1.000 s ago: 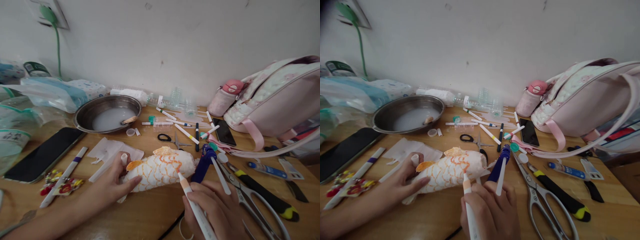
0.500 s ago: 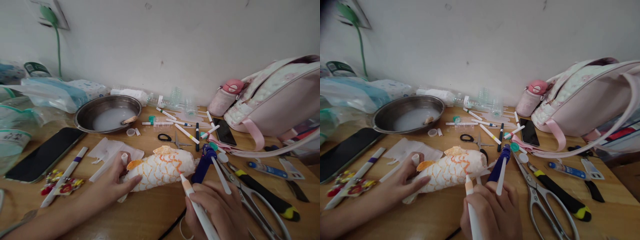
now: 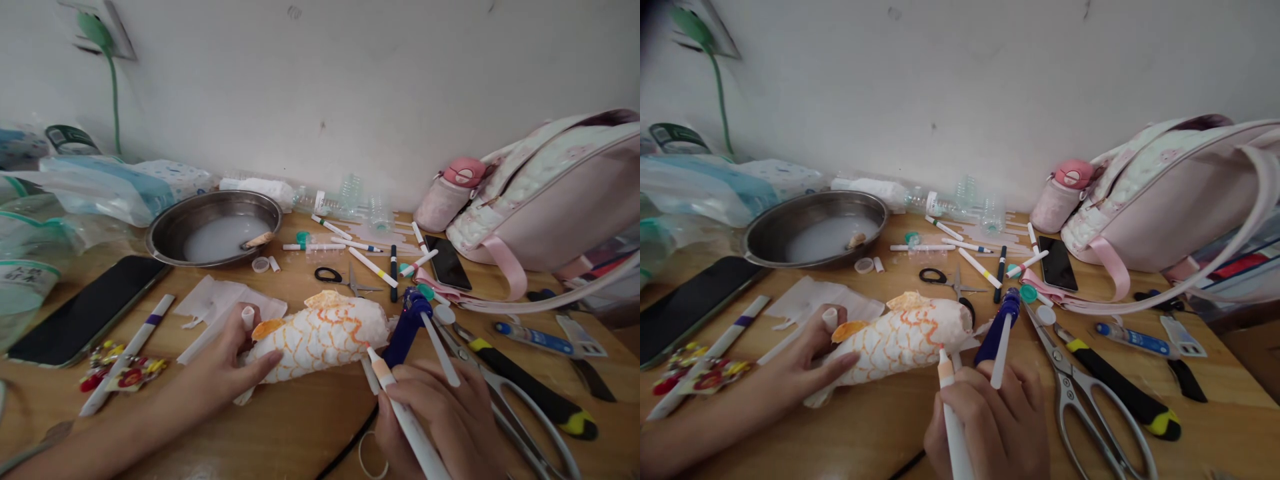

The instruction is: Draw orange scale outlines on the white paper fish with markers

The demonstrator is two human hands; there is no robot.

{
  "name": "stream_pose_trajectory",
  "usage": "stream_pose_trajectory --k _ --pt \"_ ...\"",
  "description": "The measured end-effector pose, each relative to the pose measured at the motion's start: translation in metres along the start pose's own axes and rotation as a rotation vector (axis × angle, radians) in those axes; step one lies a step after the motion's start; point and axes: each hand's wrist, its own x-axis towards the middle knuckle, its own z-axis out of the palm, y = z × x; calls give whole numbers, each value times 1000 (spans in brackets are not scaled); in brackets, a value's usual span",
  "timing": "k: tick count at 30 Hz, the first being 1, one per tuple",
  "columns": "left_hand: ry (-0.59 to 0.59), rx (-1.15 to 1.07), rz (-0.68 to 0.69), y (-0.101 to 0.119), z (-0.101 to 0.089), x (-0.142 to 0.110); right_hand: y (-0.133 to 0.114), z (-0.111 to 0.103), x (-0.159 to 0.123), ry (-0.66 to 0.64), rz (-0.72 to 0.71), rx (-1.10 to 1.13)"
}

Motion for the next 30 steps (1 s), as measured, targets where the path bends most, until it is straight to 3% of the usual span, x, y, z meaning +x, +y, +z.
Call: stream_pose_trajectory --k 6,11,15,22,30 --pt "-18 21 -28 -2 2 -1 2 1 -2 -2 -15 -10" --pt "8 30 1 -2 2 2 -4 5 2 81 75 11" --pt "16 32 11 -3 2 1 -4 1 4 -24 -27 40" --pt "3 -26 144 -20 13 -9 -6 5 -4 -40 -17 91" --pt "6 -29 162 -27 18 -11 -5 4 1 -10 0 46"
